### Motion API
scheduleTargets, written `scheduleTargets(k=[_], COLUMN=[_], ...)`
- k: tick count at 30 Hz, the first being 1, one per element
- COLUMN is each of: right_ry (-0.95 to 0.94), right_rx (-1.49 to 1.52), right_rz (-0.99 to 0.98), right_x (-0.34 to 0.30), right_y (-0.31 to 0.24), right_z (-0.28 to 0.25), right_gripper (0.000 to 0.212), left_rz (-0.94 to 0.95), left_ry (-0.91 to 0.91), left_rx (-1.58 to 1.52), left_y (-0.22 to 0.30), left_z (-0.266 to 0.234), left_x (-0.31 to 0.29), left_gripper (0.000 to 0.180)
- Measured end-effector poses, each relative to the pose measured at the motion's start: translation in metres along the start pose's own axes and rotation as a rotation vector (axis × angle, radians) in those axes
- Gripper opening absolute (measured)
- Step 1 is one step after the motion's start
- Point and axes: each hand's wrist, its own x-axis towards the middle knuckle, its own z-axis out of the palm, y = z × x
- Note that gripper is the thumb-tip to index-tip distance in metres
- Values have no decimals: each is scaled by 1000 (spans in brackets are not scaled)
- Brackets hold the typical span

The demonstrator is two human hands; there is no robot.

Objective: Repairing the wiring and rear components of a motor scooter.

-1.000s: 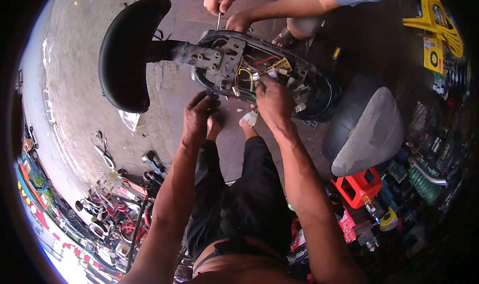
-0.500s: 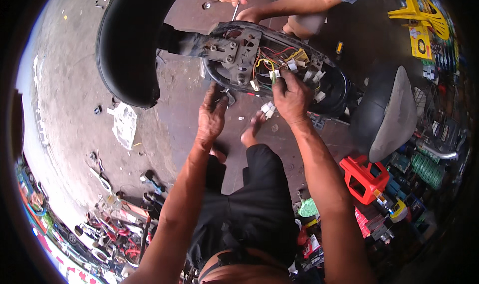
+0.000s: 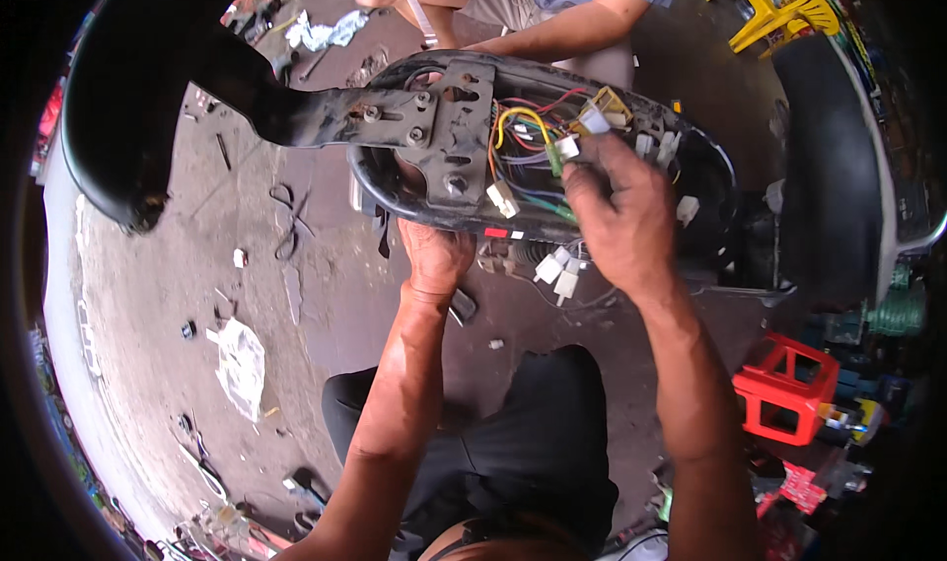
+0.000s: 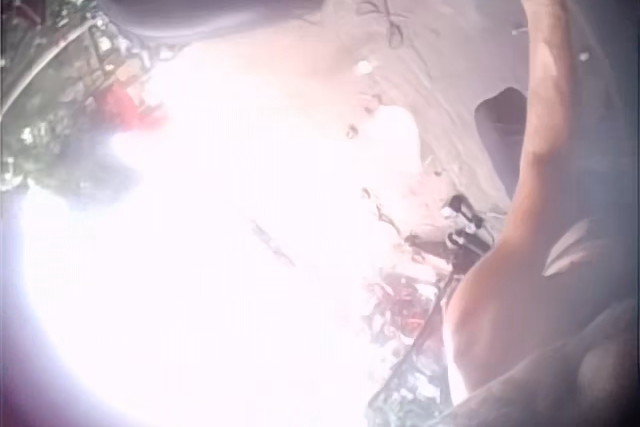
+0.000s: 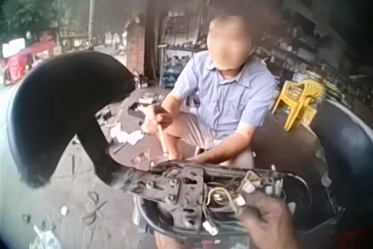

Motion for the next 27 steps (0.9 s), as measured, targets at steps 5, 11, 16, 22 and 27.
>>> scheduleTargets(k=[5, 11, 16, 22, 27], right_ry=[3, 43, 27, 87, 64], right_rx=[106, 209, 221, 123, 237], right_rz=[-24, -78, -98, -155, -148], right_x=[1, 3, 9, 9, 12], right_y=[-1, 10, 13, 17, 13], right_z=[-10, -16, -4, -7, -13], right_gripper=[11, 14, 9, 13, 24], left_rz=[155, -235, -583, 372, 443], left_ry=[-10, 47, 5, 181, -332], left_rx=[-16, -664, -437, 93, 481], left_y=[-26, -29, 22, 57, 41], left_z=[14, 24, -16, -66, -56], left_x=[-1, -11, -6, -3, 126], left_gripper=[54, 26, 26, 23, 23])
